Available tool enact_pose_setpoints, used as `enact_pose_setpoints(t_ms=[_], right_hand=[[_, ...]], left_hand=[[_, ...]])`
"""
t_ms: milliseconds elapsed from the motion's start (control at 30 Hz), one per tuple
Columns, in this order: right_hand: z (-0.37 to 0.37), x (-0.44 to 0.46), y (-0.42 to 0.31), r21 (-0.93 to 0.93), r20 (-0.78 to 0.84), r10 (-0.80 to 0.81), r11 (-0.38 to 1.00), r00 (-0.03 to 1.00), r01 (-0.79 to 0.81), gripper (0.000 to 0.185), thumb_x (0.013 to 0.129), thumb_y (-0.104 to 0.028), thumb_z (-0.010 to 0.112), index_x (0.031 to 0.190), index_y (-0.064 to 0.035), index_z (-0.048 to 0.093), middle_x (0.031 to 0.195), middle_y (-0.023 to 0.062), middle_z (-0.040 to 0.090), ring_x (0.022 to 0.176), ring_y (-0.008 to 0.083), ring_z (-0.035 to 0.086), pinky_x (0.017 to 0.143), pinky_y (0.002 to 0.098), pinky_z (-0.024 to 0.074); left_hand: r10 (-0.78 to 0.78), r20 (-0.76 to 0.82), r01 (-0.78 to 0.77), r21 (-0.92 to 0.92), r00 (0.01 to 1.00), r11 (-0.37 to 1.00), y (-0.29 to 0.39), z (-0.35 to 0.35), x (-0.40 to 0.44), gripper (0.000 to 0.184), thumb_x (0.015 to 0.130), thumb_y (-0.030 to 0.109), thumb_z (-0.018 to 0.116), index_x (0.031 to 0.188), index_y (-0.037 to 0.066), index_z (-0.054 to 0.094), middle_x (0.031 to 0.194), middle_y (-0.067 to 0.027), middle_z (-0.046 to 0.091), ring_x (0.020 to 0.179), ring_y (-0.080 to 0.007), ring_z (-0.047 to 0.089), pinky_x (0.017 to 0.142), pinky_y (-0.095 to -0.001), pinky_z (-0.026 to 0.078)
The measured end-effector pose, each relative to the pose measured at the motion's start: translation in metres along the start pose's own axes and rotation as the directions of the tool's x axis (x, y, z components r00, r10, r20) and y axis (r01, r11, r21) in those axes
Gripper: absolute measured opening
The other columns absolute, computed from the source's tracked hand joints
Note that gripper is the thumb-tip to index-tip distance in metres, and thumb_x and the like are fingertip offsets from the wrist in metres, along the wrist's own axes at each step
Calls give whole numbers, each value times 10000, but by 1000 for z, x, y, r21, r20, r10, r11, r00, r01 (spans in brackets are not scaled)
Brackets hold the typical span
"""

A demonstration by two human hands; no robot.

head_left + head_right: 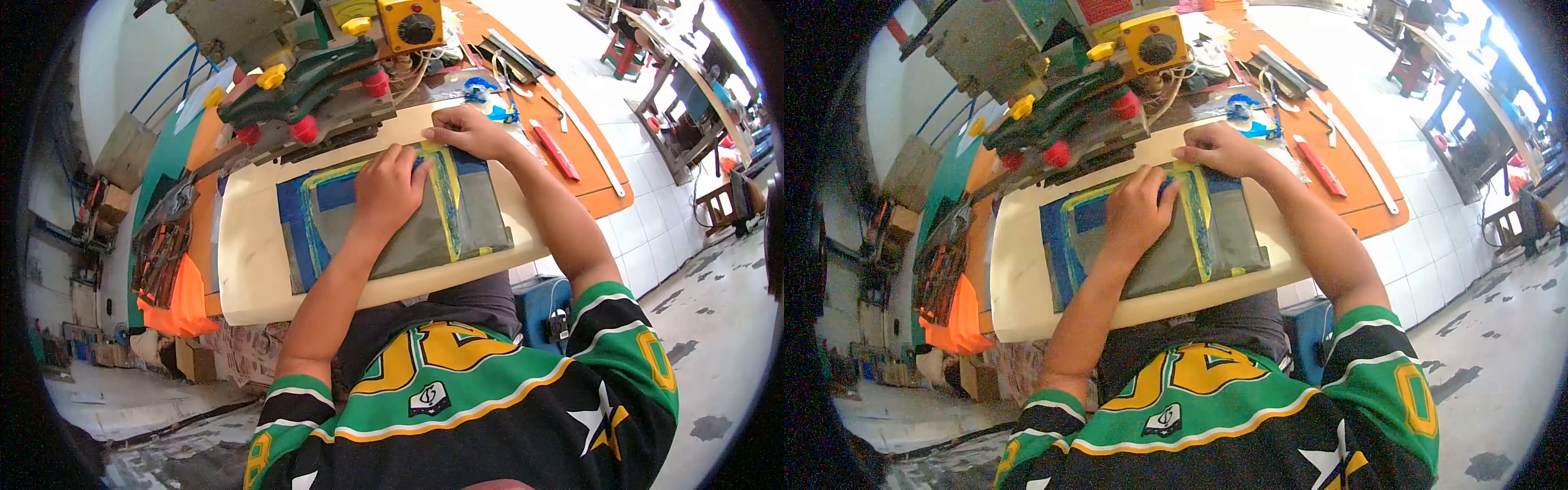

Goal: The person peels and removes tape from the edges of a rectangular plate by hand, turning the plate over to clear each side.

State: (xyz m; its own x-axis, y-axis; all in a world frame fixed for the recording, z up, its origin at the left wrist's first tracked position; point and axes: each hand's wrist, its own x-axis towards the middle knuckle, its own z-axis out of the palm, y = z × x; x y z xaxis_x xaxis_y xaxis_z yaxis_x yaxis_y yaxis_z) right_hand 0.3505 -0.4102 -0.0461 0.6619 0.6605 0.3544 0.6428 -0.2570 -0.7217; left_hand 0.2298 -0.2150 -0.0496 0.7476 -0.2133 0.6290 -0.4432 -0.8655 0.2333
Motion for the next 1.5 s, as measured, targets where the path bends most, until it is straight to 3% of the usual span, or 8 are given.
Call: enact_pose_setpoints(t_ms=[433, 633, 767, 900, 1233, 1333, 1467, 1500], right_hand=[[-5, 2, 5, -64, 46, 38, 997, 998, -35, 528, 974, -430, 728, 698, -39, 505, 621, -16, 407, 614, 102, 364, 538, 346, 291], [-6, 2, -1, -87, 56, 14, 996, 998, -9, 527, 972, -432, 730, 709, -33, 508, 618, -11, 407, 616, 107, 371, 540, 354, 299], [-6, 1, 0, -97, 68, 68, 993, 995, -61, 539, 962, -451, 721, 687, -29, 528, 618, 54, 439, 626, 155, 418, 569, 387, 344], [-7, 1, -3, -112, 77, 72, 992, 994, -63, 541, 961, -456, 722, 693, -28, 531, 619, 54, 439, 628, 153, 420, 570, 388, 346], [-8, 2, -2, -140, 62, 19, 990, 998, -10, 553, 963, -459, 718, 697, -17, 519, 626, 75, 456, 624, 179, 422, 575, 399, 352], [-10, 2, -4, -135, 72, 31, 991, 997, -22, 548, 965, -447, 717, 691, -14, 522, 622, 71, 457, 619, 174, 423, 575, 399, 353], [-8, 4, 1, -115, 102, 77, 991, 992, -65, 524, 969, -418, 710, 694, -6, 538, 608, 73, 468, 603, 165, 433, 576, 393, 365], [-7, 4, 0, -114, 101, 74, 992, 992, -63, 524, 969, -418, 710, 694, -6, 538, 608, 73, 468, 603, 165, 433, 576, 393, 365]], left_hand=[[-160, -121, 138, -168, 980, 976, -17, -20, -14, 234, 989, 194, 634, 843, 13, 600, 844, -180, 638, 788, -411, 649, 670, -492, 496], [-265, -310, 197, -234, 913, 952, -36, -41, -50, 317, 1018, 185, 633, 781, -1, 537, 699, -157, 504, 589, -328, 454, 569, -409, 383], [-496, -393, 338, -405, 774, 849, -48, -61, -81, 337, 1025, 180, 641, 763, 1, 528, 655, -72, 441, 614, -157, 410, 565, -351, 361], [-772, -281, 346, -770, 571, 536, -67, -91, -105, 244, 1030, 187, 651, 809, 86, 627, 732, 111, 480, 644, 1, 361, 545, -213, 253], [-878, -386, 146, -887, 284, 437, -124, -163, -155, 291, 1018, 163, 666, 767, 133, 522, 638, 76, 387, 498, -27, 309, 457, -210, 219], [-923, -385, -3, -923, 0, 385, -159, -202, -190, 363, 1067, 285, 593, 756, 154, 458, 625, 65, 330, 476, -54, 287, 430, -227, 234], [-773, -634, -84, -772, 31, 630, -154, -252, -210, 278, 1073, 281, 567, 871, 93, 598, 615, 56, 329, 456, -69, 274, 420, -239, 235], [-771, -605, -43, -791, 197, 610, -159, -254, -228, 223, 1068, 262, 567, 1027, 56, 641, 674, 18, 433, 520, -93, 389, 462, -233, 314]])
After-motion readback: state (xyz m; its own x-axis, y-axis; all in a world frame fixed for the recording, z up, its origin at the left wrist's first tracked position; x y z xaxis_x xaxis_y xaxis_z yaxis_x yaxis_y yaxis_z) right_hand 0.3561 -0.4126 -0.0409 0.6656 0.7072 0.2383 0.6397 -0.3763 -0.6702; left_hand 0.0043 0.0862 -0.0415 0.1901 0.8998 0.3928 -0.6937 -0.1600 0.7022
